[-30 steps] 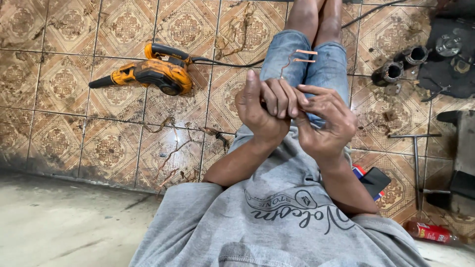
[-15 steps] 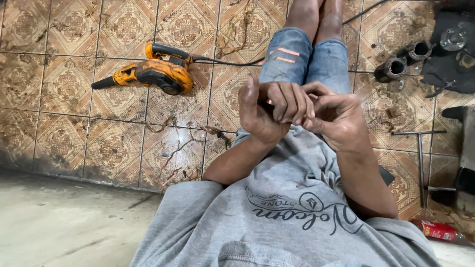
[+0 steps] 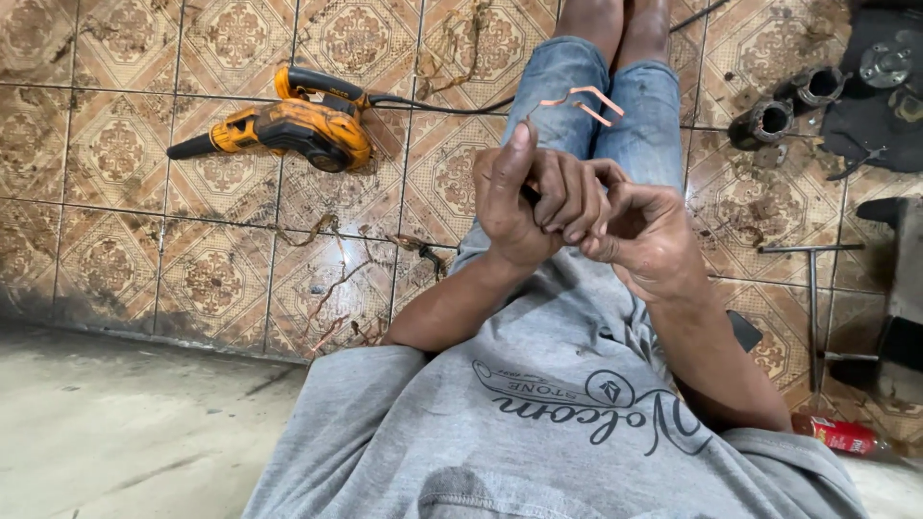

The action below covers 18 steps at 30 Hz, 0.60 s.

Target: Stripping and bending copper wires using pliers while sitting on the floor

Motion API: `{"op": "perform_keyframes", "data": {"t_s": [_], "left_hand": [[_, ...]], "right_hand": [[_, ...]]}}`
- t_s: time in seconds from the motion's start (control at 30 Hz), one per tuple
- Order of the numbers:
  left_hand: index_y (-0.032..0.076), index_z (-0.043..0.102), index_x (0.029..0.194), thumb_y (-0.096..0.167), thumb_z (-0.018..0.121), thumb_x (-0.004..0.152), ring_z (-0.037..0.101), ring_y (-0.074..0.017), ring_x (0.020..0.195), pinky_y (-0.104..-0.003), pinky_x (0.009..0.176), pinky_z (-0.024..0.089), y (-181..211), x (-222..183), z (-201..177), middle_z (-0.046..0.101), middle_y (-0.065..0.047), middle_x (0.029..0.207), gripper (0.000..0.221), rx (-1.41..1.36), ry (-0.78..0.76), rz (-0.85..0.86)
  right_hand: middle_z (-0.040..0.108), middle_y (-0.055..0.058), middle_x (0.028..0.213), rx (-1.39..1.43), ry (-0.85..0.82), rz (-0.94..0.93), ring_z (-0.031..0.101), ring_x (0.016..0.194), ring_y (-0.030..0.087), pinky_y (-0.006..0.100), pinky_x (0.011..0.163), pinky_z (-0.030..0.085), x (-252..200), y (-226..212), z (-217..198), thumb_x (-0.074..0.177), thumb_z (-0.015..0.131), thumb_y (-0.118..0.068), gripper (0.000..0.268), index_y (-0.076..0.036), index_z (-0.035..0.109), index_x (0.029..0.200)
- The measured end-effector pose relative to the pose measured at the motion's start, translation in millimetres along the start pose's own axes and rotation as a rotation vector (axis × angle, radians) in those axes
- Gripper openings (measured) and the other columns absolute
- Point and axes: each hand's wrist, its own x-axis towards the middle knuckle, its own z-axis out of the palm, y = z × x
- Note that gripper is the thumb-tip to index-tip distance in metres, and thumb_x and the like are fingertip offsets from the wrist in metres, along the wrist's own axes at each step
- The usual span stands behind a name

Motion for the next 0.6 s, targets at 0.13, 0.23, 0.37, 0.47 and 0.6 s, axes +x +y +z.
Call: {"op": "perform_keyframes", "data": {"t_s": [0.13, 0.23, 0.37, 0.47, 0.6], "left_hand": [[0.018, 0.033, 0.038, 0.04, 0.016, 0.112, 0.026, -0.0145, 0.02, -0.03, 0.03, 0.045, -0.4, 1.2, -5.8, 0.026, 0.0, 0.029, 0.079, -0.068, -0.119, -0.057], [0.02, 0.03, 0.039, 0.041, 0.013, 0.112, 0.026, -0.0148, 0.02, -0.032, 0.032, 0.047, -1.5, 0.6, -5.8, 0.024, 0.001, 0.029, 0.077, -0.066, -0.132, -0.04], [0.019, 0.031, 0.039, 0.042, 0.015, 0.111, 0.026, -0.0141, 0.02, -0.034, 0.032, 0.048, -3.2, -3.7, -7.0, 0.023, 0.001, 0.03, 0.078, -0.094, -0.126, -0.052], [0.02, 0.031, 0.039, 0.043, 0.014, 0.111, 0.025, -0.0142, 0.02, -0.037, 0.033, 0.05, -5.3, -8.3, -12.2, 0.022, 0.0, 0.03, 0.077, -0.074, -0.094, -0.054], [0.019, 0.033, 0.039, 0.04, 0.015, 0.11, 0.024, -0.0135, 0.02, -0.036, 0.03, 0.047, -4.3, -10.1, -8.1, 0.023, 0.001, 0.03, 0.076, -0.069, -0.065, -0.046]], "right_hand": [[0.058, 0.02, 0.105, -0.079, -0.007, -0.042, 0.06, 0.109, 0.028, 0.033, 0.088, 0.053, -5.3, 6.9, -7.4, 0.074, 0.09, -0.007, 0.036, -0.001, 0.055, 0.067], [0.06, 0.024, 0.109, -0.075, -0.002, -0.065, 0.062, 0.111, 0.03, 0.034, 0.087, 0.054, -7.5, 11.3, -12.0, 0.075, 0.089, -0.007, 0.036, 0.0, 0.055, 0.068], [0.058, 0.023, 0.103, -0.089, -0.009, -0.075, 0.062, 0.105, 0.029, 0.034, 0.087, 0.054, -9.3, 16.7, -16.7, 0.076, 0.089, -0.009, 0.037, -0.001, 0.055, 0.068], [0.056, 0.021, 0.098, -0.072, -0.007, -0.069, 0.059, 0.092, 0.024, 0.033, 0.082, 0.053, -8.8, 16.8, -16.7, 0.076, 0.089, -0.007, 0.036, -0.001, 0.054, 0.069], [0.053, 0.019, 0.093, -0.041, -0.028, -0.033, 0.055, 0.081, 0.019, 0.03, 0.074, 0.051, -7.7, 16.7, -18.4, 0.074, 0.09, -0.002, 0.033, 0.001, 0.058, 0.067]]}}
